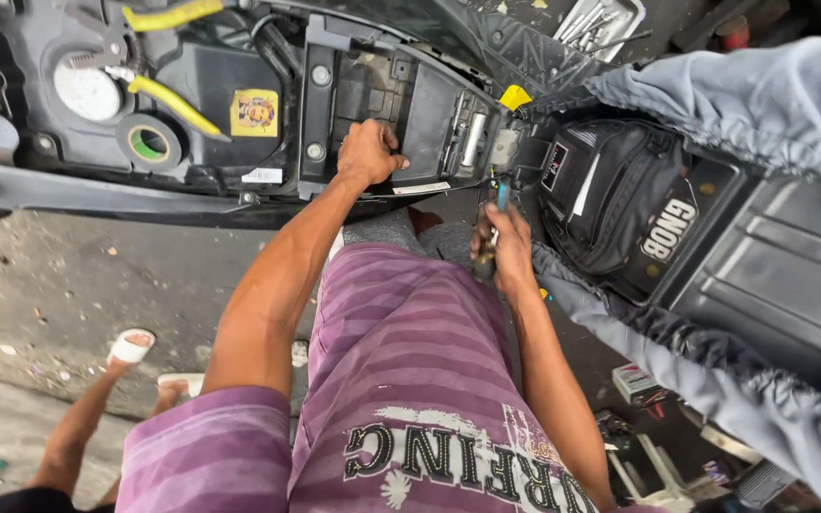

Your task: Reassembling the battery compartment and internal panels of a motorcycle using a screwdriver.

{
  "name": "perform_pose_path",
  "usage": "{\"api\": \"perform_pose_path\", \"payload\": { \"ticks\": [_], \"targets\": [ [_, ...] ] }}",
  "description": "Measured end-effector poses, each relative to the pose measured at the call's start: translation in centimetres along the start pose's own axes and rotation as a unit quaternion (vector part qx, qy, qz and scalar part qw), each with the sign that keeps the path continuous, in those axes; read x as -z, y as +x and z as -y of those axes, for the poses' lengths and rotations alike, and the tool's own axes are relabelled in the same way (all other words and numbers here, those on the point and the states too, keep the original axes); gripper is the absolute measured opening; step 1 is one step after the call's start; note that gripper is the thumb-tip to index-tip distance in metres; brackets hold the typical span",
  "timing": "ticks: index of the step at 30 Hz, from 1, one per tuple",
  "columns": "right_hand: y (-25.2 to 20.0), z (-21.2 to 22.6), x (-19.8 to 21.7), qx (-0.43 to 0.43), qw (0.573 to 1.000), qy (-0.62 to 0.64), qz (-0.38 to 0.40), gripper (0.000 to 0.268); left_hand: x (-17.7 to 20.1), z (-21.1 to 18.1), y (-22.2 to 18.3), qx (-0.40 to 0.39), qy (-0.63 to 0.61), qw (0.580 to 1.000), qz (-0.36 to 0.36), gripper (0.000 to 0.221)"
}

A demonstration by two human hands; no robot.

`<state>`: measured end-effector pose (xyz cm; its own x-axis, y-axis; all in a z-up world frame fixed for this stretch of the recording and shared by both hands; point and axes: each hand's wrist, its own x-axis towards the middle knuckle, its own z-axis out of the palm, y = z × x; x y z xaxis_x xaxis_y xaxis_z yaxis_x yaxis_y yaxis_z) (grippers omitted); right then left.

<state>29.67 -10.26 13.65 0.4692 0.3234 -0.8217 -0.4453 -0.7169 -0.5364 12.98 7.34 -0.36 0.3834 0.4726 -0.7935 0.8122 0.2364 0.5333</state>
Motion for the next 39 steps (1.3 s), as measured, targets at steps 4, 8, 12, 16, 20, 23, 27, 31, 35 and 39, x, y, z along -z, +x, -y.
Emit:
{"api": "perform_pose_path", "payload": {
  "ticks": [4,8,12,16,20,23,27,31,35,39],
  "targets": [
    [-1.2,-4.6,3.9,-0.088,0.992,0.092,0.015,0.027,1.1,-1.0,-1.1,-0.026,0.004,0.999,0.02,0.028],
    [-2.1,-6.0,4.8,-0.097,0.991,0.091,0.019,0.03,0.8,-0.6,-0.7,-0.014,0.02,0.999,0.03,0.027],
    [-2.3,-5.0,4.2,-0.078,0.994,0.079,0.009,0.031,0.6,-0.6,-1.1,-0.015,0.024,0.999,0.03,0.03],
    [-2.7,-2.1,1.8,-0.028,0.998,0.021,0.057,0.046,0.6,-3.1,-5.1,-0.04,0.006,0.998,-0.048,0.019],
    [-3.7,3.1,-3.2,0.053,0.979,-0.124,0.152,0.067,-2.6,-4.3,-9.3,-0.075,-0.278,0.955,0.064,0.06],
    [-5.1,5.6,-6.3,0.085,0.945,-0.258,0.181,0.076,-4.7,-5.8,-12.0,0.041,-0.471,0.876,0.101,0.046],
    [-5.6,5.4,-6.0,0.106,0.945,-0.256,0.175,0.082,-3.3,-6.0,-10.5,0.047,-0.448,0.893,-0.017,0.046],
    [-1.1,-0.8,-2.1,0.082,0.969,-0.231,0.023,0.045,-2.3,-0.9,-3.6,-0.021,-0.384,0.918,-0.098,0.02],
    [4.7,-2.6,-0.5,0.056,0.954,-0.273,-0.108,0.043,-1.9,-0.9,-2.7,-0.024,-0.098,0.995,-0.013,0.049],
    [6.7,-1.7,-2.2,0.034,0.969,-0.217,-0.113,0.039,-0.9,-2.8,-3.6,-0.05,0.026,0.995,0.079,0.086]
  ]
}}
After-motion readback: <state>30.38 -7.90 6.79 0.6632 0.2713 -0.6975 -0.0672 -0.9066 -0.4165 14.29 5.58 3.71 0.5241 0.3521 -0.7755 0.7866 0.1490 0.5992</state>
